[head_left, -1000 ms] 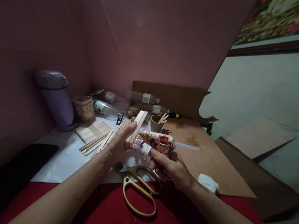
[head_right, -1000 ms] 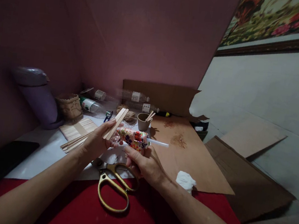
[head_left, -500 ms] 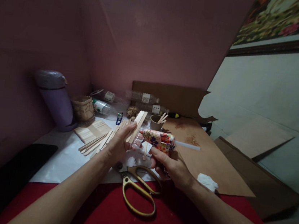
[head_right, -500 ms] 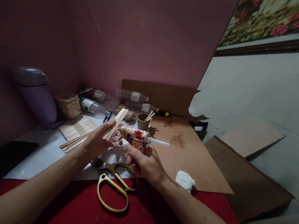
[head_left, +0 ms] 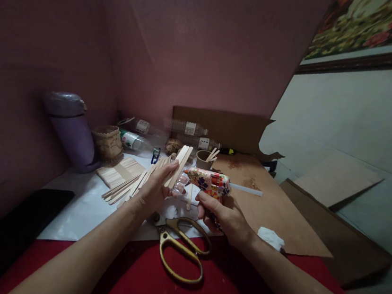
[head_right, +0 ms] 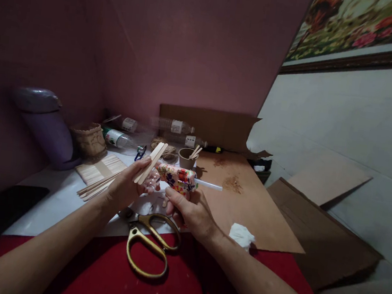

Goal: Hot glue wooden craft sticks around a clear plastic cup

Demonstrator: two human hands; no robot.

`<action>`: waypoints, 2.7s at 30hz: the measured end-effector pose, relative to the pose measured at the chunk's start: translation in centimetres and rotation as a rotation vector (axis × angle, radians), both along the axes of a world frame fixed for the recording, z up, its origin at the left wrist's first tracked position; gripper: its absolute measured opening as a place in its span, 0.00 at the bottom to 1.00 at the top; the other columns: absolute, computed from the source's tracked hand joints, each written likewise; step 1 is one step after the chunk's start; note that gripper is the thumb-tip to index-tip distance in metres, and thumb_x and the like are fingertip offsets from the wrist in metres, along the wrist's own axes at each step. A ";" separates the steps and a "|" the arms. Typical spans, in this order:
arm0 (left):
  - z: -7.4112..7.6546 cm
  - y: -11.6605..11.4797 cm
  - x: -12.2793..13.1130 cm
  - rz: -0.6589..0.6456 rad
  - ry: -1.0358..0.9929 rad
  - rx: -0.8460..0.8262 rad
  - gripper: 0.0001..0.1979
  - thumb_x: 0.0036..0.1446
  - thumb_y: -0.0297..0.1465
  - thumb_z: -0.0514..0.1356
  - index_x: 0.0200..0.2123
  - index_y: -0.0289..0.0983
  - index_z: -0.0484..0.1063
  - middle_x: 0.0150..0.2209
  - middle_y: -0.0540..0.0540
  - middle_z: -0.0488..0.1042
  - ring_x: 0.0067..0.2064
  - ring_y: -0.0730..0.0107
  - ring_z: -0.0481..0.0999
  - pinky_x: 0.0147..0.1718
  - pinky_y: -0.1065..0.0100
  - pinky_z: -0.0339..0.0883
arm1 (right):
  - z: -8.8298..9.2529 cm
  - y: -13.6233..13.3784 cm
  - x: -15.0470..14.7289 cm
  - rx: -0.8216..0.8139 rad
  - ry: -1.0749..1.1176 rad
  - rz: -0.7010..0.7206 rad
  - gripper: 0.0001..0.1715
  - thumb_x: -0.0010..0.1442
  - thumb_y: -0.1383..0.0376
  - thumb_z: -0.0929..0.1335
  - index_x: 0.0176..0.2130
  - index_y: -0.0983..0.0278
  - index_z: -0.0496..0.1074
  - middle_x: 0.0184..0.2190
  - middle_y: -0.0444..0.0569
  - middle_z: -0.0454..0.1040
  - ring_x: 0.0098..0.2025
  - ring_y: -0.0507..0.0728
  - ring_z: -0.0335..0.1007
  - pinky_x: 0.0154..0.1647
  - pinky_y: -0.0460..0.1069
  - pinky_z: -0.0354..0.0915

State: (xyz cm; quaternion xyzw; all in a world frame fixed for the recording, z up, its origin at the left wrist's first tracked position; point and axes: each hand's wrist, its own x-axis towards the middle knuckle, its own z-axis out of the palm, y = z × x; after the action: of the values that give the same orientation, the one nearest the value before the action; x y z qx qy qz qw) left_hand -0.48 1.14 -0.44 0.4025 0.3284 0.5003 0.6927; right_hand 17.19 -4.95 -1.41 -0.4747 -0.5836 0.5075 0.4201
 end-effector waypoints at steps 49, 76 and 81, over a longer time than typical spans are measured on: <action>-0.2 0.0 0.0 -0.058 0.056 0.034 0.17 0.58 0.39 0.60 0.42 0.31 0.76 0.31 0.41 0.80 0.23 0.71 0.75 0.16 0.76 0.67 | 0.0 0.3 0.1 0.059 0.057 -0.029 0.31 0.59 0.44 0.66 0.19 0.66 0.71 0.09 0.42 0.60 0.12 0.46 0.53 0.13 0.44 0.48; -0.1 0.1 -0.1 -0.056 0.072 -0.004 0.18 0.58 0.40 0.60 0.44 0.31 0.75 0.30 0.40 0.78 0.22 0.71 0.75 0.16 0.75 0.66 | 0.3 0.2 0.1 0.053 0.065 -0.088 0.30 0.58 0.45 0.66 0.18 0.65 0.70 0.09 0.42 0.61 0.11 0.46 0.53 0.14 0.44 0.48; 0.1 -0.1 0.0 -0.050 0.046 -0.005 0.17 0.58 0.39 0.60 0.43 0.32 0.76 0.29 0.41 0.78 0.22 0.72 0.74 0.17 0.76 0.66 | 0.2 0.2 0.1 0.067 0.062 -0.085 0.31 0.58 0.45 0.66 0.18 0.65 0.71 0.09 0.42 0.60 0.11 0.46 0.53 0.14 0.44 0.48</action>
State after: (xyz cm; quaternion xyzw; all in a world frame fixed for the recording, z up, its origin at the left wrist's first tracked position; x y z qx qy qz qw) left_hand -0.53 1.05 -0.39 0.4206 0.3353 0.4725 0.6981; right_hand 17.29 -4.78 -1.21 -0.4690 -0.5661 0.4838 0.4749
